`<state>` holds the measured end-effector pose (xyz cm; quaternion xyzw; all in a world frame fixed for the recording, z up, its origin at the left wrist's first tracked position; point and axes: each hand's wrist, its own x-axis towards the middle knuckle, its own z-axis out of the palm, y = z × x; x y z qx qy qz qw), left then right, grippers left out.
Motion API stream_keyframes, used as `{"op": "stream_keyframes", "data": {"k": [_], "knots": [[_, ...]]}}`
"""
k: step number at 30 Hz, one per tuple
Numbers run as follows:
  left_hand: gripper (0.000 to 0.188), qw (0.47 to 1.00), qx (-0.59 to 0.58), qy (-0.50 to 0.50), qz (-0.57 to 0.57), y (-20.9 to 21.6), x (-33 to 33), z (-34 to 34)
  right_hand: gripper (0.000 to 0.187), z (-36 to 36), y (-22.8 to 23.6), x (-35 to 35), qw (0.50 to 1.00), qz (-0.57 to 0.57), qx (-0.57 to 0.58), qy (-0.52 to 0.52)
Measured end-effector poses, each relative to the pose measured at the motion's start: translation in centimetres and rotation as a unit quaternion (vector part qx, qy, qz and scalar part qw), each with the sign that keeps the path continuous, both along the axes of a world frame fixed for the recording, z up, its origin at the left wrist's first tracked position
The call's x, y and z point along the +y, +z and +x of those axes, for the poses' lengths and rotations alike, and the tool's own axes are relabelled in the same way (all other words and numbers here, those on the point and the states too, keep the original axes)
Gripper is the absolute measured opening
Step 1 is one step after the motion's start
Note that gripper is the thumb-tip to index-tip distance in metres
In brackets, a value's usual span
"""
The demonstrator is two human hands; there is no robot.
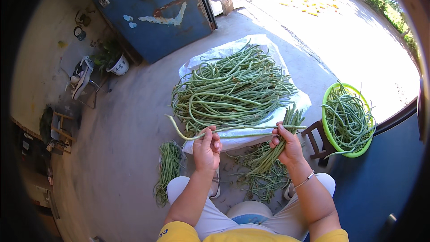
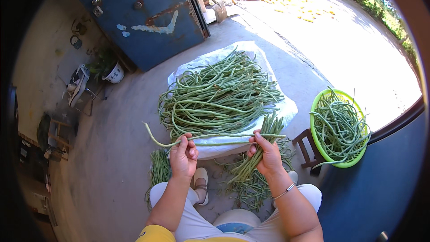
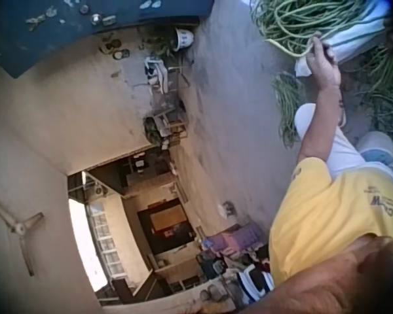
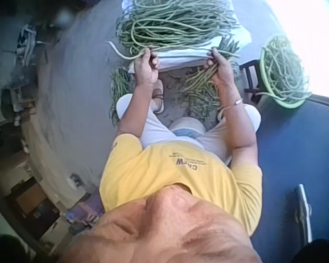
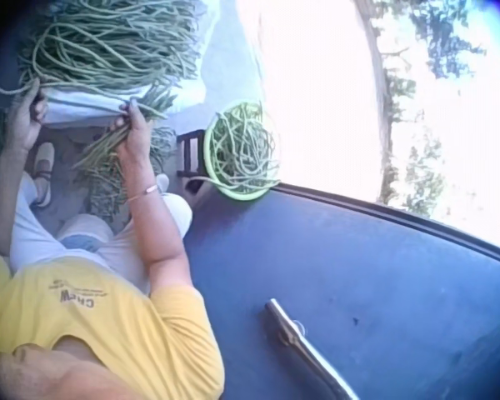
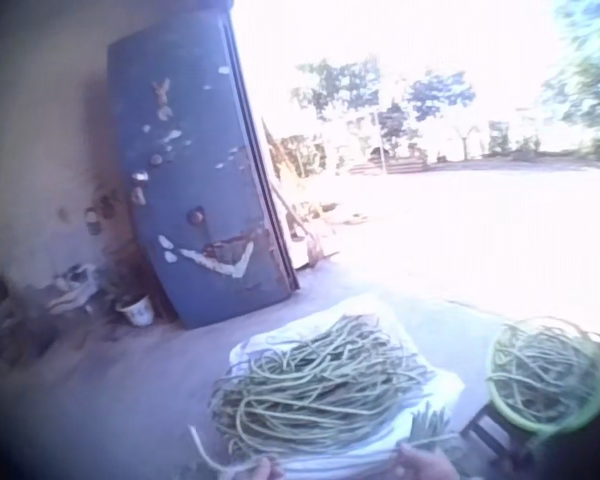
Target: The person peels long green string beans by hand, pulling the fibrous string from the side of each pod and breaking off the ends before placing them in a separate pile.
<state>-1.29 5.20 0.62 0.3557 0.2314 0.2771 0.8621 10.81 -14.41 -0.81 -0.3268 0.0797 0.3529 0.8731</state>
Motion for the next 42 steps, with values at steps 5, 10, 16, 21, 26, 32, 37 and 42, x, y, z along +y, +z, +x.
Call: {"op": "stream_keyframes", "data": {"k": [5,10,16,21,26,32,37,42], "knots": [[0.019,0.998,0.043,-0.001,0.05,-0.8,-0.2,0.1,0.017,0.4,-0.5,-0.1,1.0,-0.025,0.009,-0.016],[0.018,0.997,0.056,0.024,0.044,-1.3,0.7,0.4,0.022,1.5,0.0,-0.7,0.997,-0.045,0.029,-0.064],[0.015,0.991,0.114,-0.059,-0.039,-2.5,2.9,2.0,0.023,2.3,-0.6,-1.8,0.992,-0.078,0.031,-0.094],[0.016,0.994,0.088,0.001,-0.066,-4.6,4.1,2.5,0.018,1.8,-0.4,-2.0,0.99,-0.115,-0.007,-0.081],[0.016,0.989,0.141,-0.023,-0.047,-4.2,4.3,2.2,0.014,1.8,-0.4,-2.6,0.99,-0.114,-0.03,-0.079],[0.019,0.972,0.217,-0.082,-0.031,-6.5,3.0,0.6,0.015,1.5,-0.2,-2.5,0.991,-0.115,-0.045,-0.047],[0.021,0.982,0.169,-0.03,-0.076,-4.4,1.3,-1.9,0.016,0.8,0.1,-2.4,0.985,-0.16,-0.062,0.024],[0.03,0.99,0.132,-0.026,0.045,-3.9,-0.7,-4.0,0.019,-0.6,-0.2,-0.6,0.99,-0.112,-0.029,0.079]]}}
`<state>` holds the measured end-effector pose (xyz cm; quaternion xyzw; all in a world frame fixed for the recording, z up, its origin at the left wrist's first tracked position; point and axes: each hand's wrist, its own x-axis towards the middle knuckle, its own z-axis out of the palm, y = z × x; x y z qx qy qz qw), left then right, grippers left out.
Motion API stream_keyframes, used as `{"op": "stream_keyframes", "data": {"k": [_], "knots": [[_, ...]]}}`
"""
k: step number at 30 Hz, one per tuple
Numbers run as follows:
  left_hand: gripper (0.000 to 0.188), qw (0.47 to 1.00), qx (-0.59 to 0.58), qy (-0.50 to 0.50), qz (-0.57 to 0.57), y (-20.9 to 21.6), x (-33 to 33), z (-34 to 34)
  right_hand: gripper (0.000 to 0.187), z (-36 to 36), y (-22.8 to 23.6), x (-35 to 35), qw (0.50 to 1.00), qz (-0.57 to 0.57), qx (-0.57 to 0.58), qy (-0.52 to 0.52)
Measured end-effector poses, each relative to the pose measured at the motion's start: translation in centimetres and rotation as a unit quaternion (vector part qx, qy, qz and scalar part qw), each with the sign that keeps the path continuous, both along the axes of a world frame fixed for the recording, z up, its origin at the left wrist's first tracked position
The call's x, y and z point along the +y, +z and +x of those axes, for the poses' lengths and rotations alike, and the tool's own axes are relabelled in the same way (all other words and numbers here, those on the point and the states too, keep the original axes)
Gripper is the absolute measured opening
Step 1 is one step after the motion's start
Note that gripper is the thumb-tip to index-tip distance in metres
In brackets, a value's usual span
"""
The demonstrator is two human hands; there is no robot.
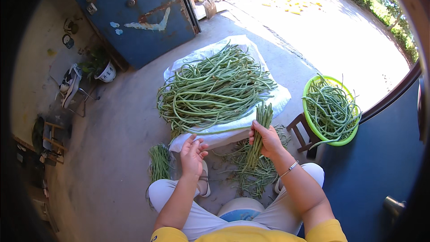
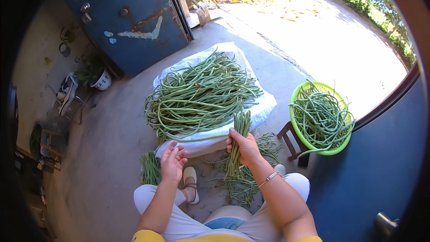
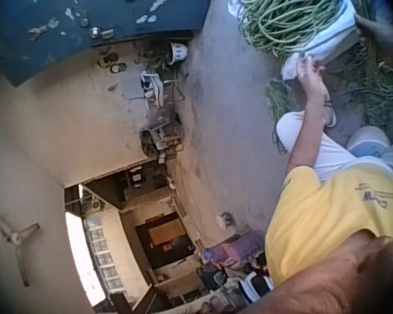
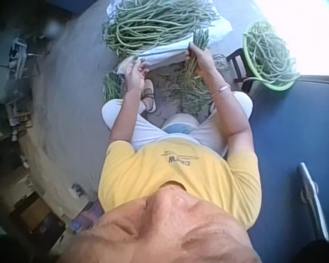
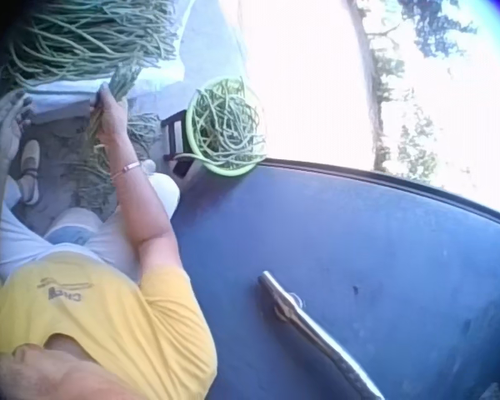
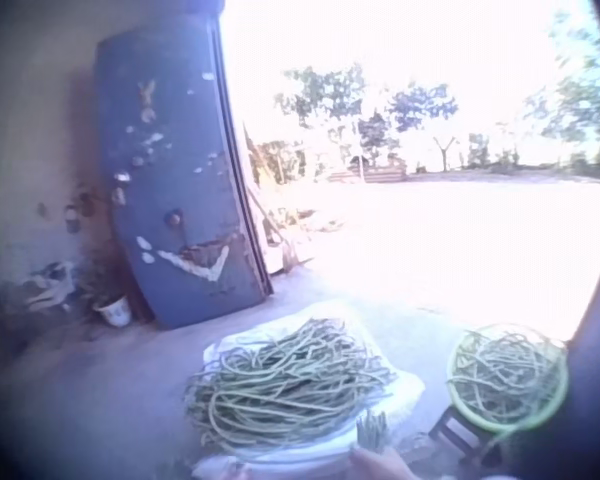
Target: The person peels long green string beans by hand, pulling the fibrous string from the side of each pod and breaking off the ends before placing them in a separate pile.
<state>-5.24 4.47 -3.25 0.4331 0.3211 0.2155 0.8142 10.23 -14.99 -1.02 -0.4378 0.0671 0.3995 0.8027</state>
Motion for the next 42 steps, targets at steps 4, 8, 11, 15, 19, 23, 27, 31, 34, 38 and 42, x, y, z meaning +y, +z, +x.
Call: {"op": "stream_keyframes", "data": {"k": [4,8,11,15,19,23,27,31,34,38,42], "knots": [[0.042,0.986,-0.05,-0.143,-0.071,2.2,-6.1,2.3,0.02,-1.7,-0.8,1.1,0.996,0.086,0.035,0.011],[0.059,0.923,-0.068,-0.317,-0.206,0.5,-6.5,3.3,0.023,-3.1,0.6,0.9,0.975,0.024,-0.204,0.085],[0.062,0.892,-0.063,-0.428,-0.128,1.3,-6.9,3.4,0.023,-2.1,0.1,0.5,0.931,-0.087,-0.331,0.125],[0.057,0.882,-0.013,-0.468,0.062,1.8,-8.1,4.1,0.028,-2.1,-0.7,-0.3,0.95,-0.069,-0.258,0.162],[0.032,0.901,0.021,-0.429,0.055,1.6,-10.0,4.9,0.032,-1.7,0.3,-1.4,0.948,-0.077,-0.266,0.156],[0.015,0.924,-0.037,-0.369,-0.087,3.3,-9.7,5.5,0.061,0.7,-0.5,-2.1,0.956,0.055,-0.241,0.16],[0.016,0.925,-0.081,-0.36,-0.085,5.0,-6.7,5.2,0.07,0.5,1.3,-2.3,0.948,0.113,-0.254,0.155],[0.016,0.92,-0.018,-0.373,0.115,9.4,-4.3,3.5,0.078,-1.6,4.9,1.4,0.913,0.132,-0.35,0.165],[0.02,0.858,0.039,-0.285,0.425,13.6,-2.3,1.4,0.078,-3.4,9.3,5.8,0.911,0.204,-0.338,0.119],[0.024,0.805,0.109,-0.158,0.562,16.5,4.7,-3.7,0.046,-7.3,14.0,13.6,0.91,0.211,-0.304,0.187],[0.032,0.759,0.215,-0.073,0.61,17.6,12.3,-11.9,0.053,-7.3,12.1,18.2,0.889,0.141,-0.371,0.227]]}}
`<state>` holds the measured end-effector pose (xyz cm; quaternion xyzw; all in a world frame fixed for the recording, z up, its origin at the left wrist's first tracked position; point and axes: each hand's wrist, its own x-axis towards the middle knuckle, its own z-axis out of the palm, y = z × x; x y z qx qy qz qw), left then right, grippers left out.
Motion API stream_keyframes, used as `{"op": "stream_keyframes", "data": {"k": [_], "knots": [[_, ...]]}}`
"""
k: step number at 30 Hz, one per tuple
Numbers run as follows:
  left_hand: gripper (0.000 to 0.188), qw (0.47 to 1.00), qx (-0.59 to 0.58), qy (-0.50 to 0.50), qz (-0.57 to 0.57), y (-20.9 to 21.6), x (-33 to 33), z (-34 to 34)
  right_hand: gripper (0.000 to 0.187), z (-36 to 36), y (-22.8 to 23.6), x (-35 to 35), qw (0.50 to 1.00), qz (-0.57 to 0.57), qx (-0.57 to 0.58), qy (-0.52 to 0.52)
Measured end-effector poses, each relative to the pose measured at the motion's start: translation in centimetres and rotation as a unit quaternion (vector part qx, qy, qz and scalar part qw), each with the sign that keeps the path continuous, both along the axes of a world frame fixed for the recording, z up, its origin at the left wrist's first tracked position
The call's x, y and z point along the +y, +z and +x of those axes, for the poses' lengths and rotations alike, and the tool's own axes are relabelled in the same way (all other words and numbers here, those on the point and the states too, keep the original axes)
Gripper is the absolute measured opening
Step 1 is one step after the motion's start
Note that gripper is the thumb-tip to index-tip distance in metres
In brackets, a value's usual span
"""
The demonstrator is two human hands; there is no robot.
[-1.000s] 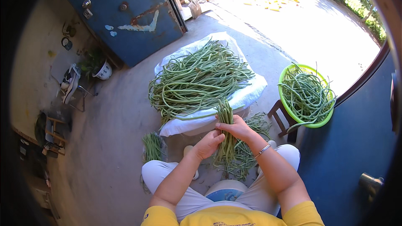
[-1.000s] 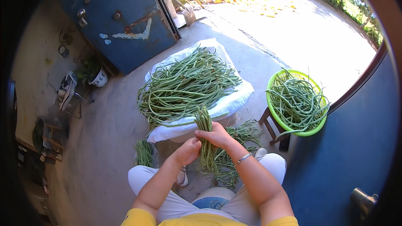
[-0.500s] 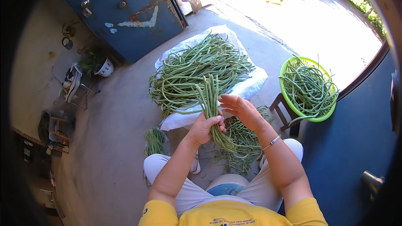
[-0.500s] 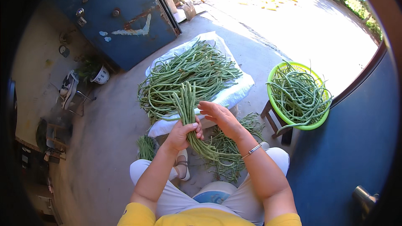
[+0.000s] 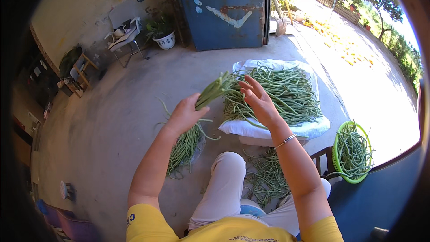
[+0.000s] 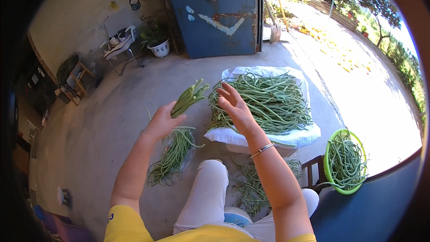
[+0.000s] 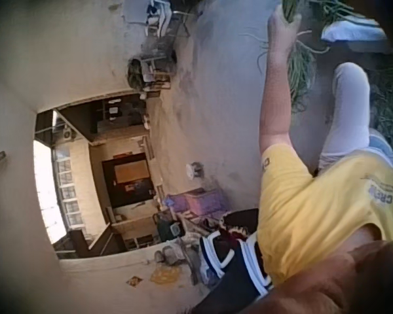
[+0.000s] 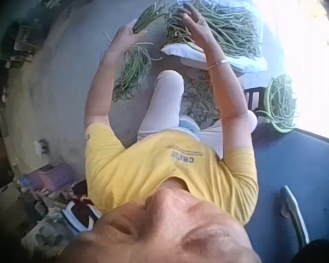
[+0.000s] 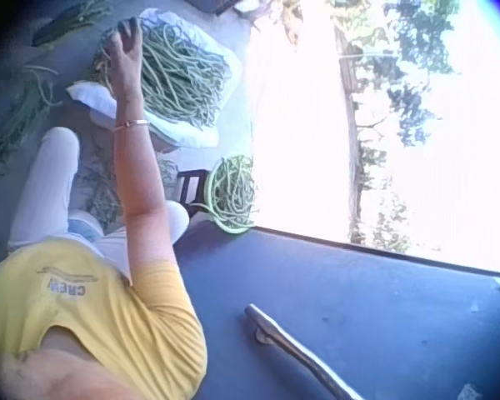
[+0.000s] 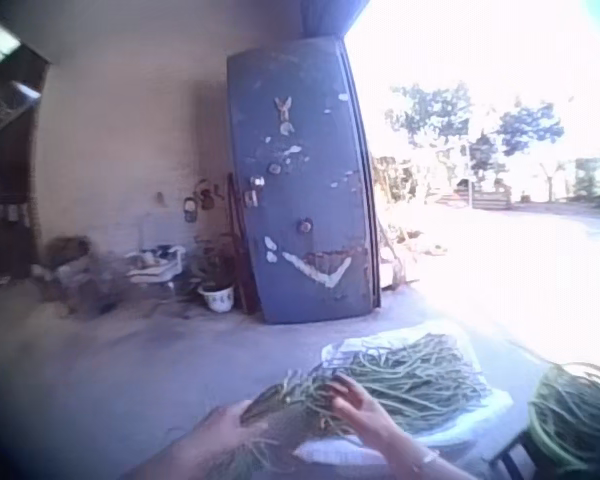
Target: The person peels long green string beans by hand, pulling the fibrous string from the side of each pod and breaking off the ends before placing them in a separate pile.
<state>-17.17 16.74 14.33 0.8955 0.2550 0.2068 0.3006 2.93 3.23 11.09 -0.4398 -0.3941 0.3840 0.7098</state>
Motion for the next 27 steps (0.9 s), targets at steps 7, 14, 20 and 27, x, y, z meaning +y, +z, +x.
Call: {"op": "stream_keyframes", "data": {"k": [7,14,20,27], "knots": [[0.032,0.96,0.022,0.222,-0.171,-5.5,6.9,-14.7,0.055,4.9,-14.3,2.6,0.735,-0.219,-0.582,-0.272],[0.029,0.934,0.063,0.323,-0.136,-18.0,10.2,-24.0,0.06,3.6,-18.0,3.2,0.613,-0.352,-0.657,-0.26],[0.029,0.934,0.067,0.332,-0.114,-27.2,14.7,-21.4,0.057,2.5,-17.4,3.6,0.613,-0.35,-0.662,-0.254],[0.037,0.919,0.169,0.344,-0.097,-49.4,20.1,-13.7,0.056,2.5,-17.5,4.5,0.61,-0.369,-0.66,-0.237]]}}
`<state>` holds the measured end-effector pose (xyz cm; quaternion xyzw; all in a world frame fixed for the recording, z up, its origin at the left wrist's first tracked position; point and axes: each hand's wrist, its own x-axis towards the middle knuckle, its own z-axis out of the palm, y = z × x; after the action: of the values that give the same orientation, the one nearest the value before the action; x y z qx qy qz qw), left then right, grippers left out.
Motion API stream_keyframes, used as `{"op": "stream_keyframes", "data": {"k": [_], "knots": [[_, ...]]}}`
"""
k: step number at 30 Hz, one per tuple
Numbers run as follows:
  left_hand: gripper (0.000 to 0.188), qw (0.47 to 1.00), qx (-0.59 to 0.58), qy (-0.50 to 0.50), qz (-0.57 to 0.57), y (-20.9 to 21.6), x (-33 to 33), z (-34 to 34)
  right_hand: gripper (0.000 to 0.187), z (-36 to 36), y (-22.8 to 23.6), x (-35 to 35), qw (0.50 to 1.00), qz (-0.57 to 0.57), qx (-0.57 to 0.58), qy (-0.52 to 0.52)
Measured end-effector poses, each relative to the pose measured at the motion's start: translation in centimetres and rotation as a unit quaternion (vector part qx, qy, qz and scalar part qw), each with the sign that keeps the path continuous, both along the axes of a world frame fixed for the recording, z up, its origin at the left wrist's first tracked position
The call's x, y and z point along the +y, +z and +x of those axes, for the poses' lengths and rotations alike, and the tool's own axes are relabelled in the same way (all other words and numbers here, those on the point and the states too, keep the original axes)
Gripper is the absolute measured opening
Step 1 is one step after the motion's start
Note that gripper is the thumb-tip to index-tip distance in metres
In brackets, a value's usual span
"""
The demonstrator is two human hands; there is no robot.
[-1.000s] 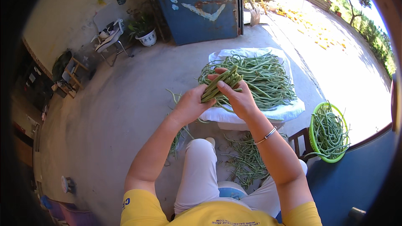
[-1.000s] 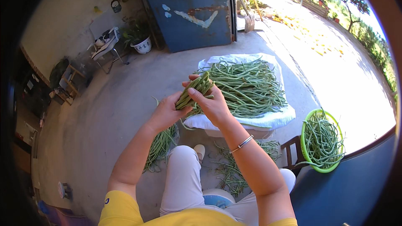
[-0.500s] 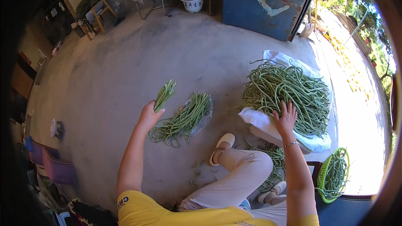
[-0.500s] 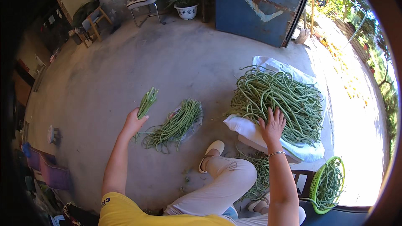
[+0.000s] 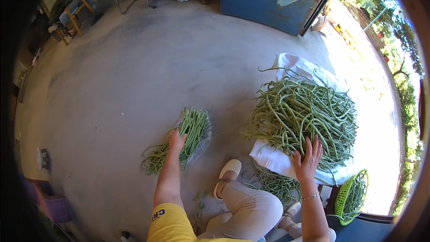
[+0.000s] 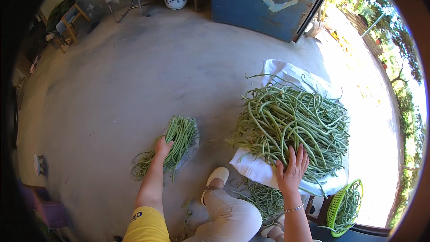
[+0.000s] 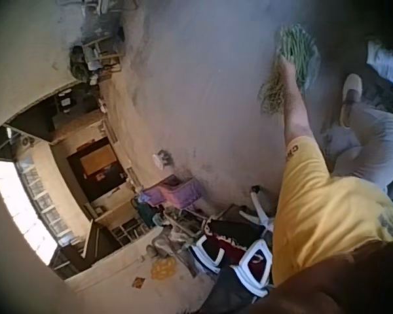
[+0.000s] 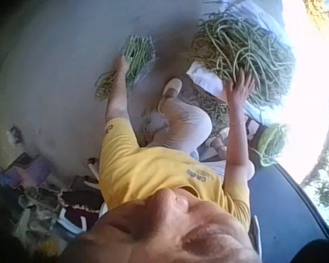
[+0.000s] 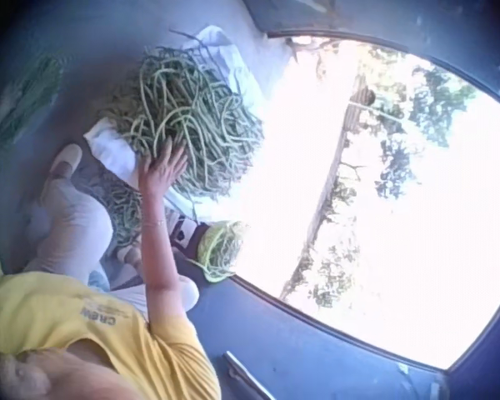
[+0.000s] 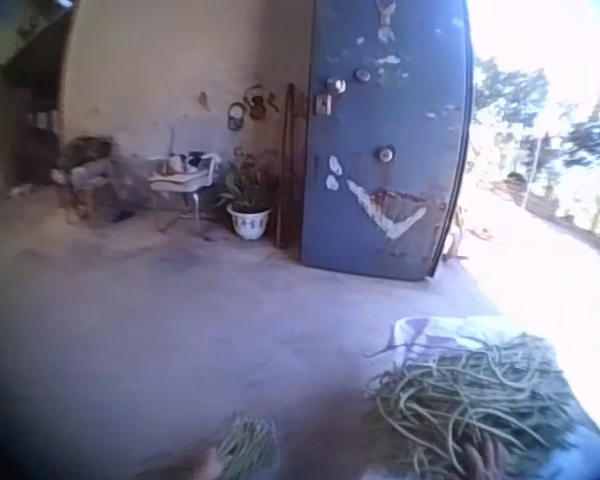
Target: The person peels long green string beans by hand, pulling the fibrous string from the side of each pod and breaking off the ends before placing them in a separate pile.
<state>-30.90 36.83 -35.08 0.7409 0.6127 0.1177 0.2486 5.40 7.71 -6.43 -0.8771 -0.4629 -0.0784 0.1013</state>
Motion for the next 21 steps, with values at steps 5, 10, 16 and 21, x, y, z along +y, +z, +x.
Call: {"op": "stream_keyframes", "data": {"k": [5,10,16,21], "knots": [[0.046,0.992,0.041,0.013,-0.118,-0.6,2.4,5.8,0.058,0.4,0.6,-0.4,0.999,-0.015,0.041,-0.006],[0.059,0.992,0.11,0.033,-0.042,-1.1,1.5,6.7,0.057,-0.1,1.0,0.1,0.999,-0.019,0.05,-0.006],[0.069,0.991,0.131,-0.032,-0.001,-0.2,0.7,6.0,0.057,0.1,1.3,-0.5,0.999,0.009,0.048,0.001],[0.052,0.998,0.004,-0.043,0.046,3.2,-0.1,7.1,0.065,0.1,2.6,-0.4,0.998,0.014,0.058,0.023]]}}
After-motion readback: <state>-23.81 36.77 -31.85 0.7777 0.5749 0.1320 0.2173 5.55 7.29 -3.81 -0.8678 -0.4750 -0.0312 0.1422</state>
